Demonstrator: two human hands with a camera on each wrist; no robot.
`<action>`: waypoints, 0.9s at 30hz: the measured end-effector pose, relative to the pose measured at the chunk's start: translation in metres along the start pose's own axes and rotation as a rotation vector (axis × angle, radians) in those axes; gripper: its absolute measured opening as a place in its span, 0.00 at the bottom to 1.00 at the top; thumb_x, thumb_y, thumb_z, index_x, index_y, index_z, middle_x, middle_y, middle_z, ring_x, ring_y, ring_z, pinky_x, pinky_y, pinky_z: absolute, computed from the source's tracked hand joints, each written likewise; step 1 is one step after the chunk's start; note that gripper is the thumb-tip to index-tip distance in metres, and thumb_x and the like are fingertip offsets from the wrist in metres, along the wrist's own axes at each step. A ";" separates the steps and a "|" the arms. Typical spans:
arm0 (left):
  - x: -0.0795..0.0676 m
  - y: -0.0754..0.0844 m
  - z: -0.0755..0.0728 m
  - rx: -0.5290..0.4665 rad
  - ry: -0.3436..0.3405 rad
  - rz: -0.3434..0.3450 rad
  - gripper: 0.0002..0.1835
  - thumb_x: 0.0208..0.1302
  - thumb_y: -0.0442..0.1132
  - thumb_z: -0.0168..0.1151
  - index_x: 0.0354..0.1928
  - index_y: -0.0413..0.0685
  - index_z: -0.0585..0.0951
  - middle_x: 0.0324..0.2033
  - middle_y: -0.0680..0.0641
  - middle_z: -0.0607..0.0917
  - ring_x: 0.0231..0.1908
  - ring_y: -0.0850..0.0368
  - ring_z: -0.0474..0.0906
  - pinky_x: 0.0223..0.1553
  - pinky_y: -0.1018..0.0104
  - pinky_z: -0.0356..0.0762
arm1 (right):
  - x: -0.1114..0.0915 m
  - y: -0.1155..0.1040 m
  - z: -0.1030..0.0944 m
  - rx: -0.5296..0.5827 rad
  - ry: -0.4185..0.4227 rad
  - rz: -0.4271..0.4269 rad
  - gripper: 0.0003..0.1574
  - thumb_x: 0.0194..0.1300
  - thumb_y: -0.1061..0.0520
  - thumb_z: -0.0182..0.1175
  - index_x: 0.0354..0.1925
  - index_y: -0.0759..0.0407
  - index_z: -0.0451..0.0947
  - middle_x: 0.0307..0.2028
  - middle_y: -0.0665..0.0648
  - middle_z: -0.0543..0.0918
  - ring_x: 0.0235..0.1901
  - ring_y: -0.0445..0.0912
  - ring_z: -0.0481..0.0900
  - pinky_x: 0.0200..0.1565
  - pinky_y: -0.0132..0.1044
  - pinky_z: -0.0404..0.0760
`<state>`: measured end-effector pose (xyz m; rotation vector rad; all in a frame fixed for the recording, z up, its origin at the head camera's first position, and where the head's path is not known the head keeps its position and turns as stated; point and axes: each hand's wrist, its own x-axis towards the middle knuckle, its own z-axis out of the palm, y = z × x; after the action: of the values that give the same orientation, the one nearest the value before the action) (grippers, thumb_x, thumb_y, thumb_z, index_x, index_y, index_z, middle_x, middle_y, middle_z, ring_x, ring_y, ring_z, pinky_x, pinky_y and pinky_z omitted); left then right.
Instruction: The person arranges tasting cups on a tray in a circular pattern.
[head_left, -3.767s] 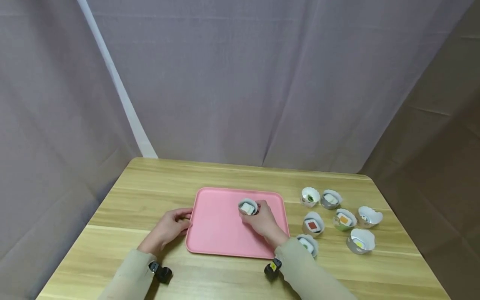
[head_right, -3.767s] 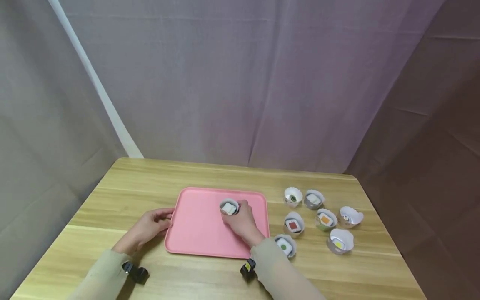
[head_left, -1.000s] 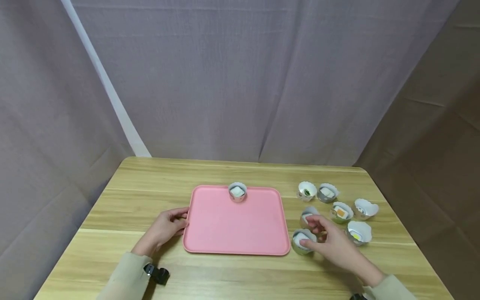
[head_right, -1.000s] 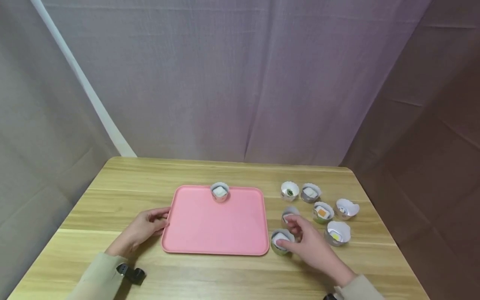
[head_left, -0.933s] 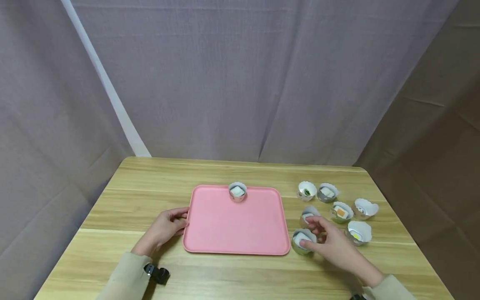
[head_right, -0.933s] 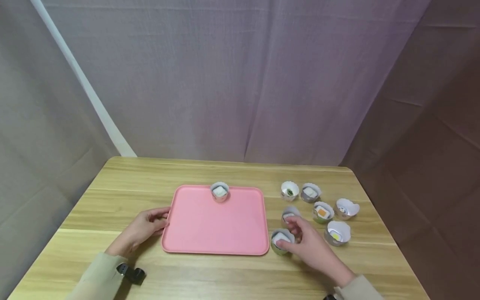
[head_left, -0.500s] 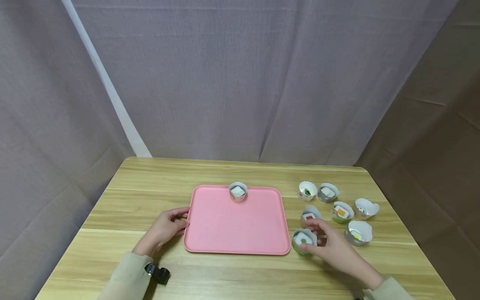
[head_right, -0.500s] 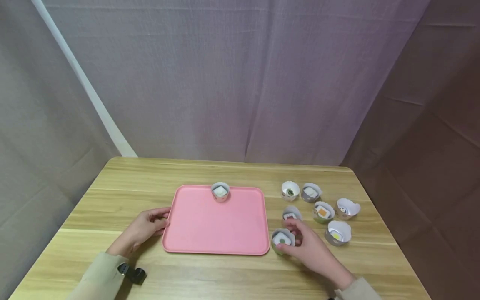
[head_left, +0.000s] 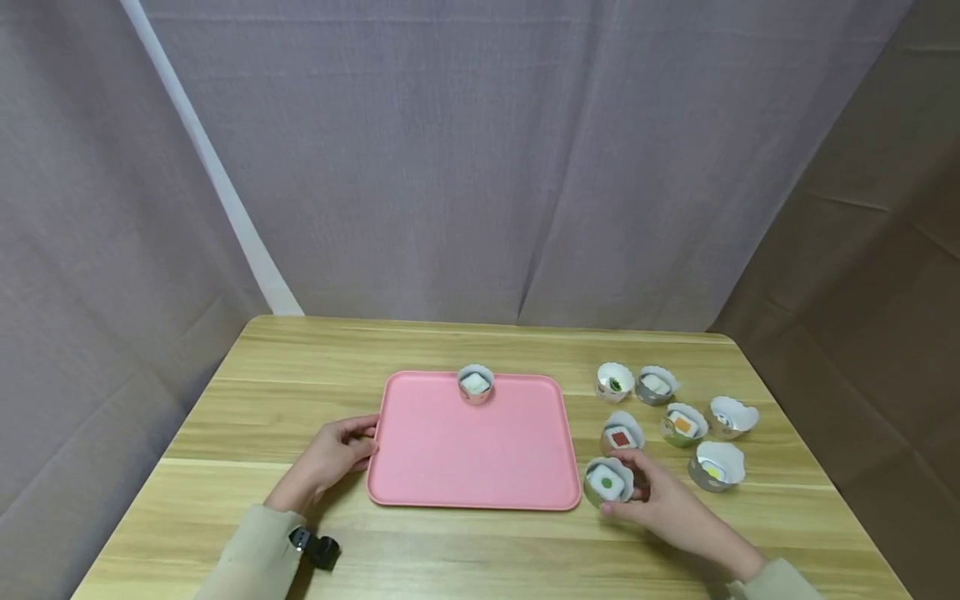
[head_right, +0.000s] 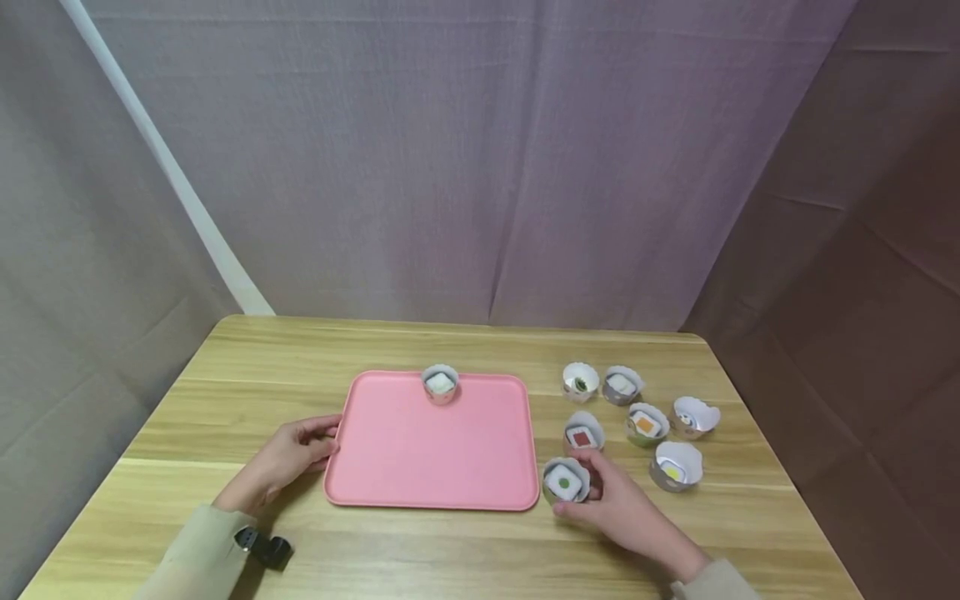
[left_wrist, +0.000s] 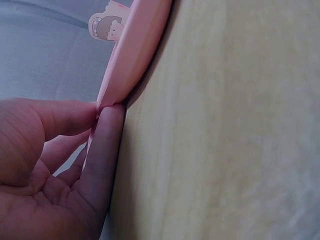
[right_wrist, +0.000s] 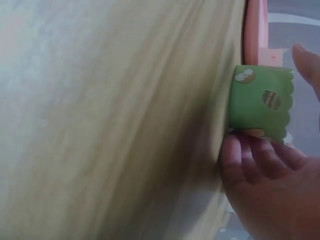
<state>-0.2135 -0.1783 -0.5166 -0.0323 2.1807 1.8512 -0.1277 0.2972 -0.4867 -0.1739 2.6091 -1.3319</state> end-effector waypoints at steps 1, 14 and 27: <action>0.000 0.000 0.000 0.000 -0.001 0.001 0.24 0.65 0.25 0.56 0.64 0.36 0.72 0.48 0.39 0.77 0.39 0.53 0.77 0.39 0.60 0.83 | 0.001 0.001 0.000 -0.007 -0.008 0.011 0.50 0.50 0.49 0.75 0.65 0.60 0.64 0.48 0.59 0.75 0.41 0.48 0.75 0.40 0.33 0.77; 0.000 0.000 0.000 0.012 0.003 -0.009 0.25 0.65 0.26 0.57 0.64 0.37 0.72 0.48 0.39 0.77 0.39 0.53 0.77 0.39 0.60 0.83 | 0.004 0.008 0.000 0.027 -0.068 0.037 0.41 0.51 0.51 0.75 0.59 0.59 0.68 0.39 0.58 0.74 0.37 0.46 0.72 0.35 0.32 0.73; 0.000 0.001 0.000 0.014 0.007 0.004 0.25 0.64 0.25 0.56 0.64 0.36 0.72 0.47 0.39 0.77 0.39 0.53 0.77 0.38 0.61 0.83 | 0.007 0.014 0.005 -0.009 -0.053 -0.016 0.45 0.49 0.50 0.76 0.62 0.58 0.68 0.52 0.59 0.73 0.47 0.49 0.73 0.47 0.33 0.74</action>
<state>-0.2140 -0.1780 -0.5161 -0.0318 2.2002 1.8403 -0.1331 0.3001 -0.5017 -0.2290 2.5749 -1.3028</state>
